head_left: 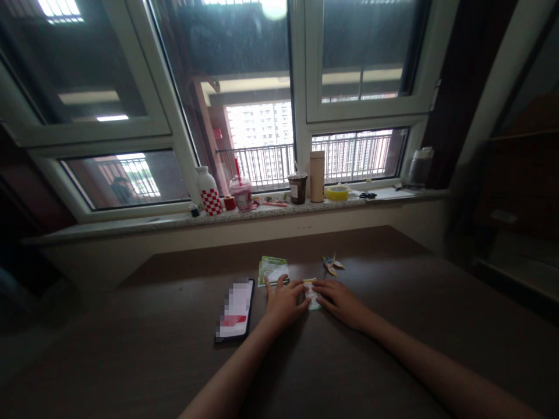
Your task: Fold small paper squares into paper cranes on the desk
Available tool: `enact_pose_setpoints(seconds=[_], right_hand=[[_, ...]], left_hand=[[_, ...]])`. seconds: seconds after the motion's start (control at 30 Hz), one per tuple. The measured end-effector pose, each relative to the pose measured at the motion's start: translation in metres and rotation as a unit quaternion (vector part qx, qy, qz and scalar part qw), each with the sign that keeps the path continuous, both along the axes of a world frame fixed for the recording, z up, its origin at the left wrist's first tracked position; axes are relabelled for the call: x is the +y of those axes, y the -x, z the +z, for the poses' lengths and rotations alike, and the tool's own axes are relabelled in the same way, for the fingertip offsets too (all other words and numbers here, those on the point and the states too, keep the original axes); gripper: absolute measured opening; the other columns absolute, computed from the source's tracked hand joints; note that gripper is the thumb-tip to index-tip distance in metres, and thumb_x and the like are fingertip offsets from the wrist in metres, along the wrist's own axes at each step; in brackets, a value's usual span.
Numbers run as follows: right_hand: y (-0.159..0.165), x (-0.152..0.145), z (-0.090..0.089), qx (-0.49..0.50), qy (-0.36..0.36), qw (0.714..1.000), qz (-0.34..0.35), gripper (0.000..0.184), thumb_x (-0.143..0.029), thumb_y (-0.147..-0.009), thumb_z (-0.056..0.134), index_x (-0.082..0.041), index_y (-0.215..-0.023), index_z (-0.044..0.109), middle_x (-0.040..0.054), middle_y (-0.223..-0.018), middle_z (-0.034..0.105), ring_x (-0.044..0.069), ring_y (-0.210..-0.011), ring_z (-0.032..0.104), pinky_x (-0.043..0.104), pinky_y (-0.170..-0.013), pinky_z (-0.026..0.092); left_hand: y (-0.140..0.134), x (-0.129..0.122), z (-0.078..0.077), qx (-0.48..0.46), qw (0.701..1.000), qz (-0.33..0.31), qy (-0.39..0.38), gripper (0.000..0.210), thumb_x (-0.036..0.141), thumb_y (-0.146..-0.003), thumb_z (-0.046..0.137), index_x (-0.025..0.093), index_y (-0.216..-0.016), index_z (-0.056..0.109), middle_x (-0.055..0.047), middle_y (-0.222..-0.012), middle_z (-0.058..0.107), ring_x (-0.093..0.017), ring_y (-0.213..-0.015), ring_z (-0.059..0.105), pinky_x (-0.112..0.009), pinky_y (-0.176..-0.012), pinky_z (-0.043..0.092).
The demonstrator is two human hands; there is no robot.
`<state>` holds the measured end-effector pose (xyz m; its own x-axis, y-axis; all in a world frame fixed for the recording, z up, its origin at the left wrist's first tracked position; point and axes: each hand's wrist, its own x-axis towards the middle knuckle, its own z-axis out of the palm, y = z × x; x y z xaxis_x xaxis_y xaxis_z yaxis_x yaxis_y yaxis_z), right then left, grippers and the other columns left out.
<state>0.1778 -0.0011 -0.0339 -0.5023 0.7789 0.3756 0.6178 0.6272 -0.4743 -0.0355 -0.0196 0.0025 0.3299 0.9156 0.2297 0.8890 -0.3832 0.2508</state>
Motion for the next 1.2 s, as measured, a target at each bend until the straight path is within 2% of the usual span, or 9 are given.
enact_pose_setpoints(seconds=[0.13,0.27,0.37,0.5,0.6,0.9,1.2], right_hand=[[0.0,0.003,-0.002,0.003,-0.001,1.0,0.004,0.039,-0.04,-0.099,0.044,-0.024,-0.128,0.064,0.0103,-0.137,0.061,0.026,-0.129,0.053,0.048,-0.113,0.039],[-0.001,0.009,-0.002,0.04,0.011,0.999,-0.001,0.037,-0.038,-0.1,0.042,-0.022,-0.119,0.069,0.0126,-0.136,0.06,0.026,-0.126,0.054,0.048,-0.112,0.04],[-0.002,0.014,-0.002,0.084,0.029,0.996,-0.012,0.033,-0.037,-0.097,0.047,-0.019,-0.11,0.072,0.0142,-0.13,0.06,0.026,-0.124,0.054,0.045,-0.111,0.041],[0.0,0.019,-0.003,0.125,0.06,0.99,-0.031,0.024,-0.034,-0.092,0.057,-0.019,-0.096,0.075,0.0113,-0.115,0.062,0.024,-0.115,0.057,0.041,-0.107,0.044],[0.002,0.02,-0.005,0.144,0.075,0.986,-0.041,0.019,-0.031,-0.089,0.061,-0.019,-0.091,0.077,0.0103,-0.112,0.063,0.024,-0.112,0.059,0.04,-0.105,0.044],[0.0,0.026,-0.013,0.135,0.064,0.988,-0.034,0.019,-0.032,-0.086,0.066,-0.019,-0.092,0.078,0.0118,-0.115,0.062,0.025,-0.111,0.06,0.041,-0.104,0.045],[-0.008,0.02,-0.008,0.051,0.079,0.995,-0.021,0.028,-0.026,-0.086,0.065,-0.02,-0.112,0.075,0.0156,-0.131,0.056,0.028,-0.125,0.054,0.045,-0.112,0.039]], left_hand=[[0.001,0.002,-0.003,-0.004,1.0,-0.002,0.006,0.031,0.052,-0.091,0.056,0.04,-0.117,0.066,0.005,-0.137,0.062,-0.035,-0.14,0.035,-0.076,-0.11,-0.011],[0.002,0.003,-0.004,-0.004,1.0,0.003,0.01,0.032,0.053,-0.09,0.056,0.041,-0.118,0.066,0.005,-0.138,0.062,-0.036,-0.14,0.035,-0.077,-0.109,-0.011],[0.002,0.003,-0.005,-0.001,1.0,0.006,0.011,0.033,0.053,-0.09,0.056,0.041,-0.118,0.066,0.005,-0.138,0.062,-0.037,-0.139,0.035,-0.079,-0.109,-0.008],[0.002,0.003,-0.004,0.018,1.0,0.005,0.017,0.036,0.056,-0.09,0.053,0.041,-0.12,0.065,0.005,-0.14,0.06,-0.037,-0.138,0.035,-0.08,-0.108,-0.006],[0.003,0.003,-0.004,0.026,0.999,0.001,0.019,0.037,0.058,-0.091,0.051,0.041,-0.121,0.065,0.005,-0.141,0.059,-0.038,-0.139,0.034,-0.08,-0.108,-0.006],[0.004,0.004,-0.005,0.012,1.0,-0.004,0.013,0.035,0.056,-0.091,0.052,0.041,-0.12,0.065,0.007,-0.14,0.06,-0.038,-0.14,0.033,-0.081,-0.108,-0.008],[0.004,0.003,-0.007,0.015,1.0,-0.003,0.007,0.035,0.056,-0.092,0.051,0.041,-0.121,0.064,0.007,-0.141,0.06,-0.037,-0.142,0.032,-0.08,-0.109,-0.007]])
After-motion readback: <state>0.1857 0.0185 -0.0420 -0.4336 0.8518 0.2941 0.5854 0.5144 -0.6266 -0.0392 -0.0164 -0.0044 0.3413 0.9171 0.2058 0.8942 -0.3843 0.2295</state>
